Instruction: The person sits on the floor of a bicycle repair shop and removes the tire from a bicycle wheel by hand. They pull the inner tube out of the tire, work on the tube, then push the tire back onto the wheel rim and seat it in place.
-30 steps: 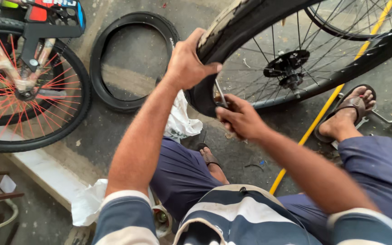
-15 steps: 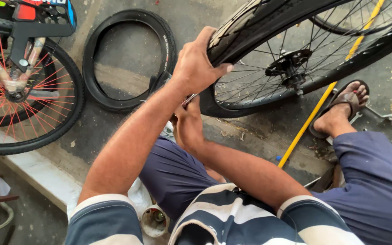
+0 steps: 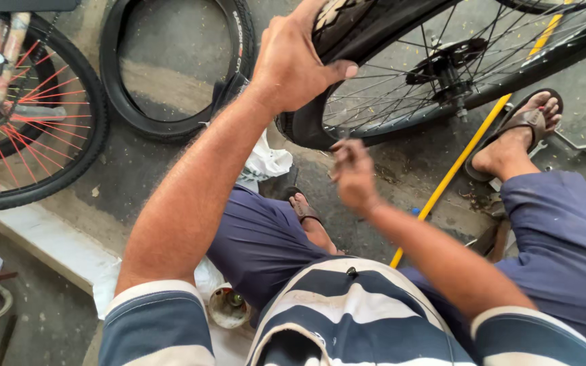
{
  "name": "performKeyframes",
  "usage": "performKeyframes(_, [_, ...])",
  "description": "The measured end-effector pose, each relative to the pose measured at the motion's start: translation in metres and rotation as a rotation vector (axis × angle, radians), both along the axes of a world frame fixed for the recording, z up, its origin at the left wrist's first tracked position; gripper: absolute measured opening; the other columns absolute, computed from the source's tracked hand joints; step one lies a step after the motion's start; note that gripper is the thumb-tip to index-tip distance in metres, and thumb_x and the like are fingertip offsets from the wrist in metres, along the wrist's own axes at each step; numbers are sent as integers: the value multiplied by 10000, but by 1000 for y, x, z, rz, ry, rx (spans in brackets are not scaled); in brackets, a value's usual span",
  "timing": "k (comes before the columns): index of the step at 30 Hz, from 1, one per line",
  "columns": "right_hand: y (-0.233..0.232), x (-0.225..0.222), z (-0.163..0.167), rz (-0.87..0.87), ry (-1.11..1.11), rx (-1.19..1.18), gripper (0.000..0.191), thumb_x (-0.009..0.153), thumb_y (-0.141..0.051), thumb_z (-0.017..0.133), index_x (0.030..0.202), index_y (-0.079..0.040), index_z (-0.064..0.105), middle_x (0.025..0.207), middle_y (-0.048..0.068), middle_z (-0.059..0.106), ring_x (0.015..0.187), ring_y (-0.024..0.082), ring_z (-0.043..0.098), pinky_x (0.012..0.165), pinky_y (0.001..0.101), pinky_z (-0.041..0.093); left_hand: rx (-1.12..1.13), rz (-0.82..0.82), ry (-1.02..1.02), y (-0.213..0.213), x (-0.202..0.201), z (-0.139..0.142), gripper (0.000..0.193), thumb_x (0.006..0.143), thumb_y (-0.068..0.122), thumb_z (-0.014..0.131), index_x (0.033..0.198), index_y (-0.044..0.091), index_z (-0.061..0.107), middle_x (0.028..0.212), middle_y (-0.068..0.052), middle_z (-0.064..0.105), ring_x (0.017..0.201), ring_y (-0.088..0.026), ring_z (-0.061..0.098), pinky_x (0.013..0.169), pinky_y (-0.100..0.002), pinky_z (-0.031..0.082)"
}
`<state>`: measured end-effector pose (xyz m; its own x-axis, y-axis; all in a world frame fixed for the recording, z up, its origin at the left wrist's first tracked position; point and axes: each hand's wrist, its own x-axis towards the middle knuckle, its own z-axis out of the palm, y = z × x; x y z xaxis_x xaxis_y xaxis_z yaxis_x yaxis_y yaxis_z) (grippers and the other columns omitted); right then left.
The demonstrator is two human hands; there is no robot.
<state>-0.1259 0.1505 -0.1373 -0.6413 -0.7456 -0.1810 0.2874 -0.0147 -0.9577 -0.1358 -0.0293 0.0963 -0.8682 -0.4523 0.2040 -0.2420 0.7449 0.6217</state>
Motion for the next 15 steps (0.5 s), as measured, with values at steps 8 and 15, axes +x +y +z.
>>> performKeyframes(8, [10, -135, 47, 592, 679, 177, 200, 1042, -243, 606, 1144, -100, 703, 748, 133, 623, 632, 220, 561, 625, 345, 488, -48, -36, 47, 3, 0, -3, 654, 714, 273, 993, 1237, 79, 653, 1042, -155, 780, 993, -363, 747, 861, -401, 583])
performKeyframes(15, [0, -168, 80, 725, 967, 135, 248, 1022, -332, 617, 1096, -119, 721, 779, 175, 670, 691, 366, 653, 633, 431, 512, -101, -71, 82, -2, -9, -6, 580, 733, 277, 994, 1179, 61, 694, 1035, -185, 761, 974, -372, 735, 826, -407, 565])
